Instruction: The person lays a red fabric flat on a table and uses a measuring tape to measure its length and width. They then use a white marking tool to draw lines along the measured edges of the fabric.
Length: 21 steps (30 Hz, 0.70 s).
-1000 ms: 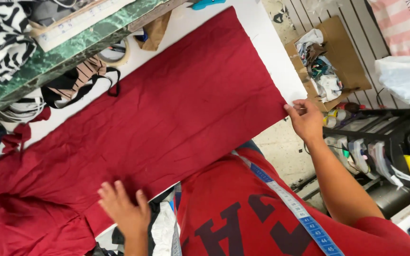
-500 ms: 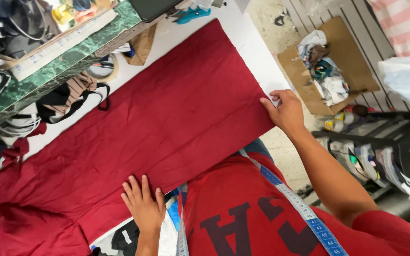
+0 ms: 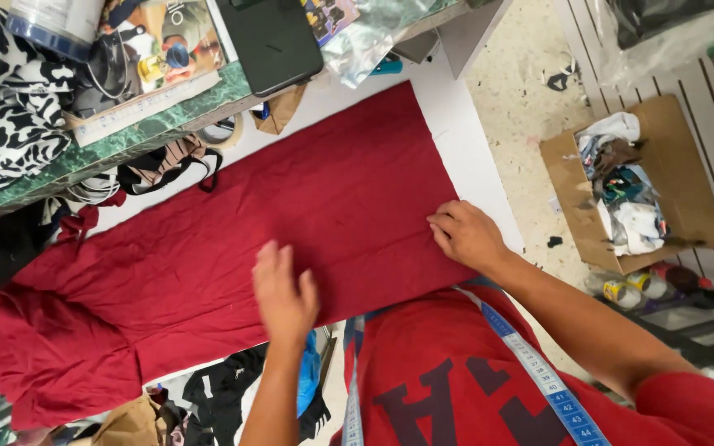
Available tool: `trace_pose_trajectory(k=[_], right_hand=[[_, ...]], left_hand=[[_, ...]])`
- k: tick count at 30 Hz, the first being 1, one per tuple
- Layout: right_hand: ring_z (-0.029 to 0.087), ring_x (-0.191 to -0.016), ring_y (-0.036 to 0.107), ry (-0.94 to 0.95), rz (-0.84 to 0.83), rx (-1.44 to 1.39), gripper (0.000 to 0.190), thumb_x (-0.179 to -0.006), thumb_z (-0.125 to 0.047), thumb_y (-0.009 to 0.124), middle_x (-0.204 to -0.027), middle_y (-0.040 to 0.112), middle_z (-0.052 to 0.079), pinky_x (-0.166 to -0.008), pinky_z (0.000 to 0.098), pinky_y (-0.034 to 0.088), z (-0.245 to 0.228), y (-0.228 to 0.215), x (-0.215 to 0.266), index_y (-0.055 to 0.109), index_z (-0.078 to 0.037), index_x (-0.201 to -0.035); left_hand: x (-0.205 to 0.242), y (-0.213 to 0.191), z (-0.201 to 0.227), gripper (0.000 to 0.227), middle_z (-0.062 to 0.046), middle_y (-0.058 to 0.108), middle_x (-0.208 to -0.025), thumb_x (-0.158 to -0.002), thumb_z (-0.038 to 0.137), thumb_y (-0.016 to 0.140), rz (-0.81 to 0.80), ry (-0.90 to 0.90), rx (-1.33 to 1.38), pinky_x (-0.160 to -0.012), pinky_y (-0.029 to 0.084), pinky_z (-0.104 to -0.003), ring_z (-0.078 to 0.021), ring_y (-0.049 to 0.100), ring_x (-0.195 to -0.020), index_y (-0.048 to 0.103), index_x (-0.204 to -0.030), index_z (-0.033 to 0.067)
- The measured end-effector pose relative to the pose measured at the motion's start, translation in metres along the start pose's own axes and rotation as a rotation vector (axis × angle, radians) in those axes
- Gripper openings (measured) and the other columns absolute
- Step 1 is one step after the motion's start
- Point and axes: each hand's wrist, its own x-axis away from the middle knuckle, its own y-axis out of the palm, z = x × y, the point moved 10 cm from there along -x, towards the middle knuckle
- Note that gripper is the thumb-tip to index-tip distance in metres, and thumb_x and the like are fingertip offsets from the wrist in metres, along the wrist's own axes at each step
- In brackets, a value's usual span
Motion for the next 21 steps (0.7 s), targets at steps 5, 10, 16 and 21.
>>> trace_pose_trajectory(k=[5, 10, 16, 21], right_hand=[[0.022, -0.092, 0.072, 0.038, -0.018, -0.057, 0.012, -0.096, -0.018, 0.071, -0.094, 0.069, 0.004, -0.084, 0.0304, 0.058, 0.03, -0.016, 0.001, 0.077, -0.011, -0.102], [0.022, -0.09, 0.073, 0.064, -0.025, -0.17, 0.012, -0.095, -0.02, 0.072, -0.095, 0.069, 0.004, -0.079, 0.03, 0.058, 0.04, -0.022, -0.003, 0.078, -0.011, -0.101], [0.029, -0.082, 0.073, 0.185, -0.04, -0.356, 0.015, -0.091, -0.018, 0.074, -0.091, 0.072, 0.008, -0.072, 0.0376, 0.059, 0.084, -0.012, -0.04, 0.078, -0.011, -0.104], [0.034, -0.086, 0.072, 0.286, -0.016, -0.394, 0.019, -0.091, -0.016, 0.071, -0.091, 0.072, 0.012, -0.073, 0.0426, 0.058, 0.141, 0.007, -0.118, 0.078, -0.013, -0.109]], left_hand=[[-0.109, 0.091, 0.14, 0.046, -0.012, 0.055, -0.152, -0.093, 0.028, 0.072, 0.006, 0.154, 0.201, -0.121, 0.038, -0.045, -0.0322, 0.05, -0.143, 0.068, -0.136, 0.0121], [-0.173, 0.191, 0.178, 0.063, -0.014, 0.024, -0.171, -0.107, 0.051, 0.046, -0.428, 0.163, -0.016, -0.13, 0.007, -0.056, -0.0384, 0.014, -0.159, 0.042, -0.16, 0.0188], [-0.173, 0.22, 0.204, 0.063, -0.01, 0.013, -0.175, -0.111, 0.052, 0.029, -0.592, 0.213, -0.053, -0.131, 0.001, -0.056, -0.0362, 0.005, -0.161, 0.026, -0.167, 0.024], [-0.16, 0.186, 0.215, 0.057, -0.013, 0.022, -0.172, -0.111, 0.038, 0.039, -0.214, 0.109, -0.058, -0.13, 0.008, -0.056, -0.0375, 0.014, -0.16, 0.034, -0.164, 0.0169]])
